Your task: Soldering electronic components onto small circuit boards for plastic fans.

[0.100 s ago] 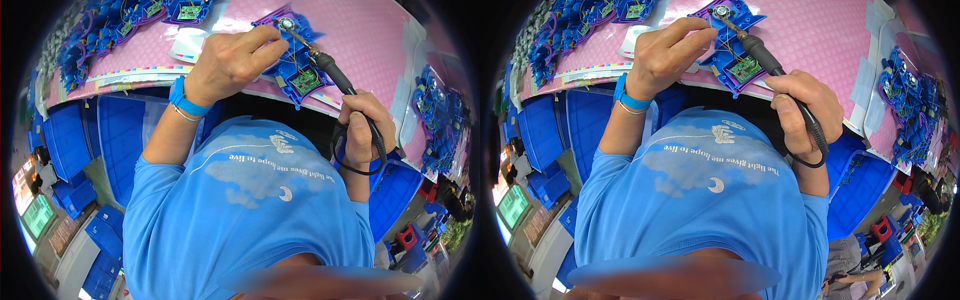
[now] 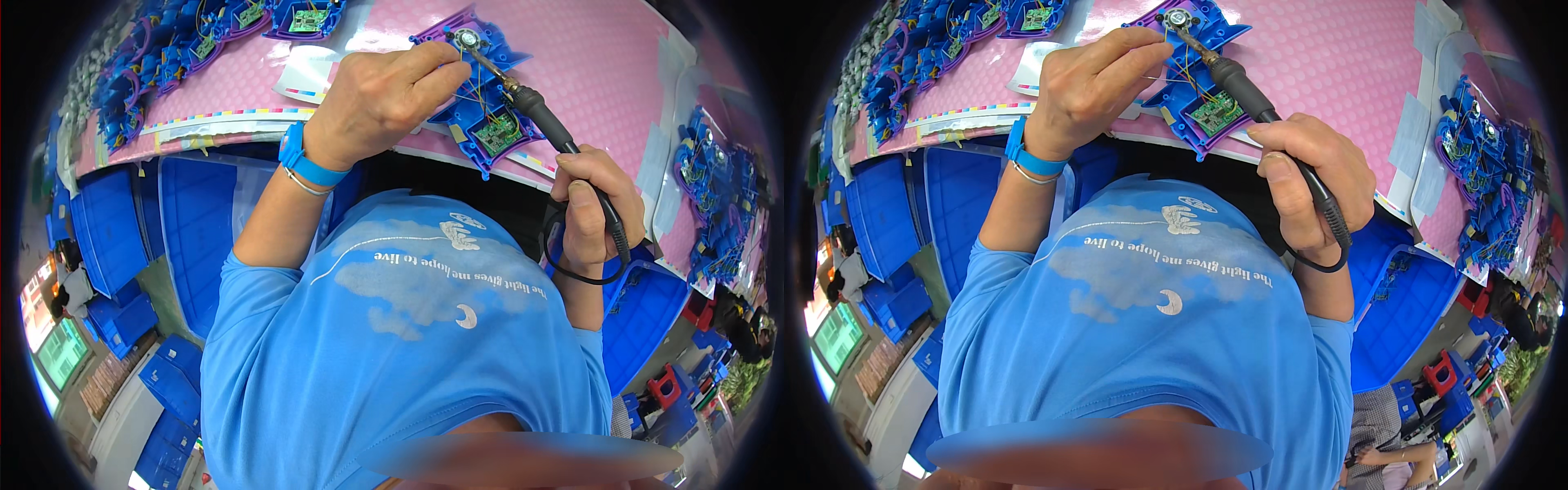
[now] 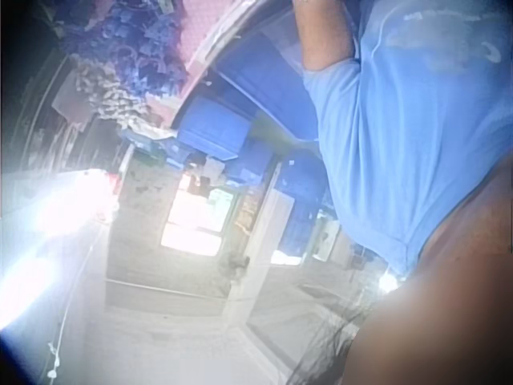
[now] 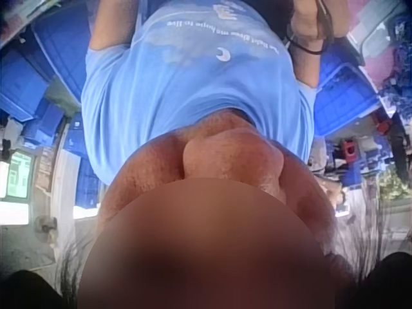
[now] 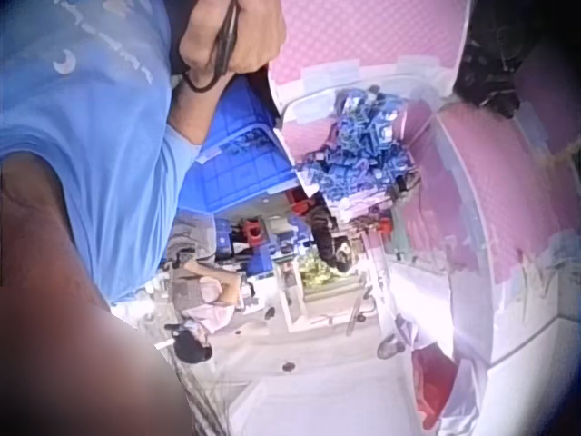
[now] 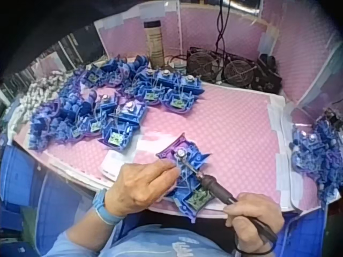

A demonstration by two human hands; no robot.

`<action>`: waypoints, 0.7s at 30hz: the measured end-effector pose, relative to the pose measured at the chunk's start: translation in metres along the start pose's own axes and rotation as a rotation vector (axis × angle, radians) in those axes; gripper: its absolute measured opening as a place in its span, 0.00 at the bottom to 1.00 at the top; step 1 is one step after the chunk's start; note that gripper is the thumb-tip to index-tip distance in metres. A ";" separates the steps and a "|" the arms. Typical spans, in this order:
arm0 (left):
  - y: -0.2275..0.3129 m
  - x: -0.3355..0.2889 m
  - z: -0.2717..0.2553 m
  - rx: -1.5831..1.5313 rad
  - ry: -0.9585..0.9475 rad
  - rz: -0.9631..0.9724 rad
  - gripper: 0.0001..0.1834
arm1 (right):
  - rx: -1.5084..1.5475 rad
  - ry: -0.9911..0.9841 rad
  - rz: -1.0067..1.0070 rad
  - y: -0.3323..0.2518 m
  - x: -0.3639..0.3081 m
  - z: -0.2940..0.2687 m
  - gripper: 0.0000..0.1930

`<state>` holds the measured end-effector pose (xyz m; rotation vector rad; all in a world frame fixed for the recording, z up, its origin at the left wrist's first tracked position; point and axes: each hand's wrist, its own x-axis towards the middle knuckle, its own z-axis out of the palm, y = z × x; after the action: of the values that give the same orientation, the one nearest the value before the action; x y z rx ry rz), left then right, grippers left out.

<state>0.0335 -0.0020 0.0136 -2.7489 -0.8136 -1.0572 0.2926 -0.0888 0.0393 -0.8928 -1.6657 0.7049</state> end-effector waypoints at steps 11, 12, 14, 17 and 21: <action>0.002 -0.001 0.002 0.005 -0.034 -0.044 0.17 | 0.020 0.033 -0.009 0.006 0.003 0.004 0.11; 0.002 -0.001 0.002 -0.003 -0.033 -0.049 0.17 | 0.010 0.038 -0.022 0.006 0.003 0.005 0.11; 0.002 -0.002 0.003 -0.011 -0.031 -0.055 0.17 | -0.004 0.003 -0.005 0.004 0.002 0.002 0.12; 0.001 -0.002 0.003 -0.018 -0.035 -0.064 0.17 | -0.028 -0.024 -0.008 0.005 0.002 0.001 0.15; 0.001 -0.002 0.003 -0.013 -0.039 -0.061 0.16 | 0.036 0.022 -0.035 0.003 0.000 0.002 0.15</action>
<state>0.0346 -0.0027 0.0106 -2.7806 -0.9048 -1.0253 0.2912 -0.0876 0.0363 -0.8409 -1.6401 0.6969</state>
